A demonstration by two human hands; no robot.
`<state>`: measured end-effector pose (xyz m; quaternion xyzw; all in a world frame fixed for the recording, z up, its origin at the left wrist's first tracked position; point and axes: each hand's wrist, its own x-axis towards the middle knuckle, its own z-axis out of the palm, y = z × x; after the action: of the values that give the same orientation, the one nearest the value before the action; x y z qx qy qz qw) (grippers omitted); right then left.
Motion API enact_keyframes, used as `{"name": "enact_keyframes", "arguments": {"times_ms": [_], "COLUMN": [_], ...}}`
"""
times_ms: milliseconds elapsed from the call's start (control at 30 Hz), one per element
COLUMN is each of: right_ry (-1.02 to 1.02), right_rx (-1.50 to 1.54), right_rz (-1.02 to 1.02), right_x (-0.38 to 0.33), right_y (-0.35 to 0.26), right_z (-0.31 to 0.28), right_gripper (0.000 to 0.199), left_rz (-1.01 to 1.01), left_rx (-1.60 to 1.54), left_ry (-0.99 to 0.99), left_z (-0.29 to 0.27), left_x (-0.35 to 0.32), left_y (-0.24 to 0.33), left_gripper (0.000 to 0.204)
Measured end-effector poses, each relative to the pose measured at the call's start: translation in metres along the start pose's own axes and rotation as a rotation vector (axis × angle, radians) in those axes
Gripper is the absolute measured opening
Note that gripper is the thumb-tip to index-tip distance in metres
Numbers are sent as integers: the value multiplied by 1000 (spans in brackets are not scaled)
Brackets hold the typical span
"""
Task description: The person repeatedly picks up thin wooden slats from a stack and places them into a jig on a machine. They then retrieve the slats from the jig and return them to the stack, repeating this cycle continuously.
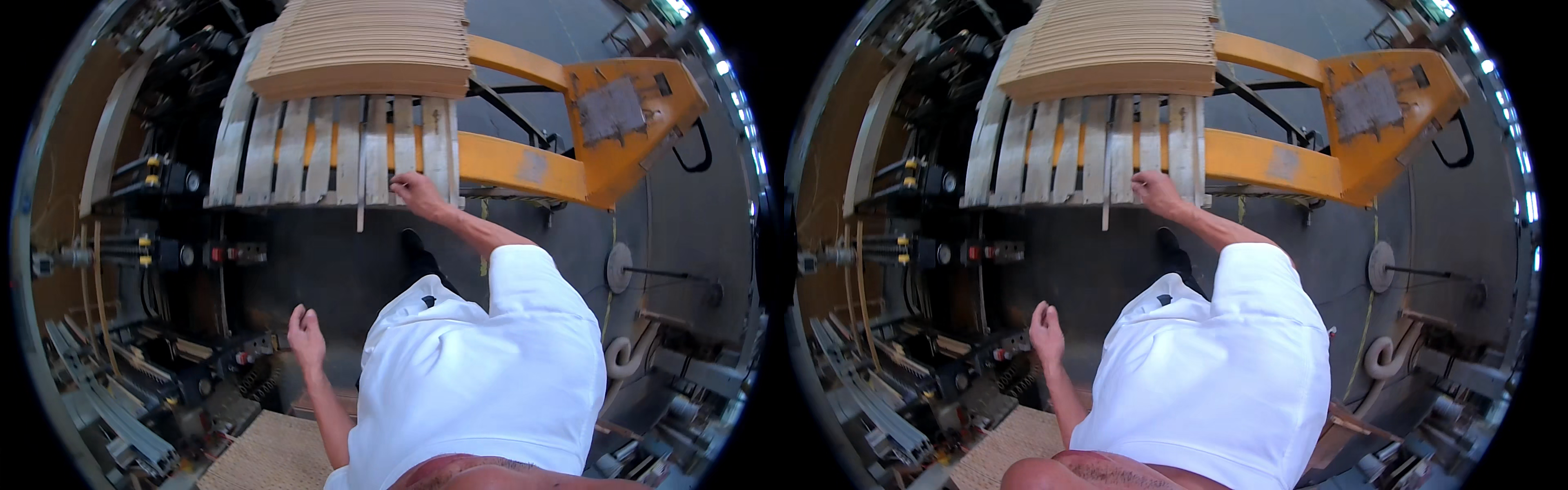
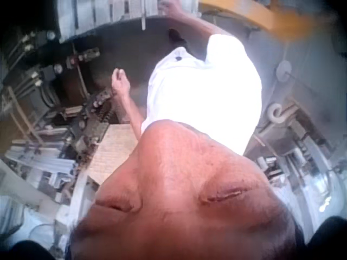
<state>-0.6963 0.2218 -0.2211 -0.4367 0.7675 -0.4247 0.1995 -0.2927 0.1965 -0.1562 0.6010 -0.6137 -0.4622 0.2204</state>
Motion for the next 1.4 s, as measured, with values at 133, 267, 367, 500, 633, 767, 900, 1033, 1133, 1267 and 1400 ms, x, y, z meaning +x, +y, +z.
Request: {"name": "enact_keyframes", "arguments": {"times_ms": [133,267,367,500,633,767,900,1033,1133,1267,1400], "right_ry": [209,351,316,197,171,197,261,194,172,121,135], "right_rx": [142,177,98,-33,-46,117,460,917,942,1042,1029], "right_rz": [179,361,476,506,537,553,636,567,633,601,649], "right_x": [18,61,82,109,152,251,334,371,376,391,398], "right_y": [57,141,183,207,225,258,272,277,274,274,282], "right_z": [-82,-150,-194,-239,-261,-280,-259,-247,-249,-256,-255], "right_gripper": [22,28,40,54,65,74,74,68,60,56,54], "left_rz": [70,-31,-37,-58,-180,-308,-394,-422,-407,-384,-395], "left_rx": [135,33,2,-91,-134,-265,-385,-435,-532,-665,-825], "left_ry": [-117,-137,-279,-389,-475,-460,-445,-498,-467,-388,-305], "left_z": [68,144,201,254,276,301,348,414,455,496,523], "left_x": [37,72,82,89,108,128,153,183,215,254,287], "left_y": [44,36,63,98,112,147,167,209,226,241,249], "left_gripper": [45,41,44,48,55,61,72,80,82,77,69]}}
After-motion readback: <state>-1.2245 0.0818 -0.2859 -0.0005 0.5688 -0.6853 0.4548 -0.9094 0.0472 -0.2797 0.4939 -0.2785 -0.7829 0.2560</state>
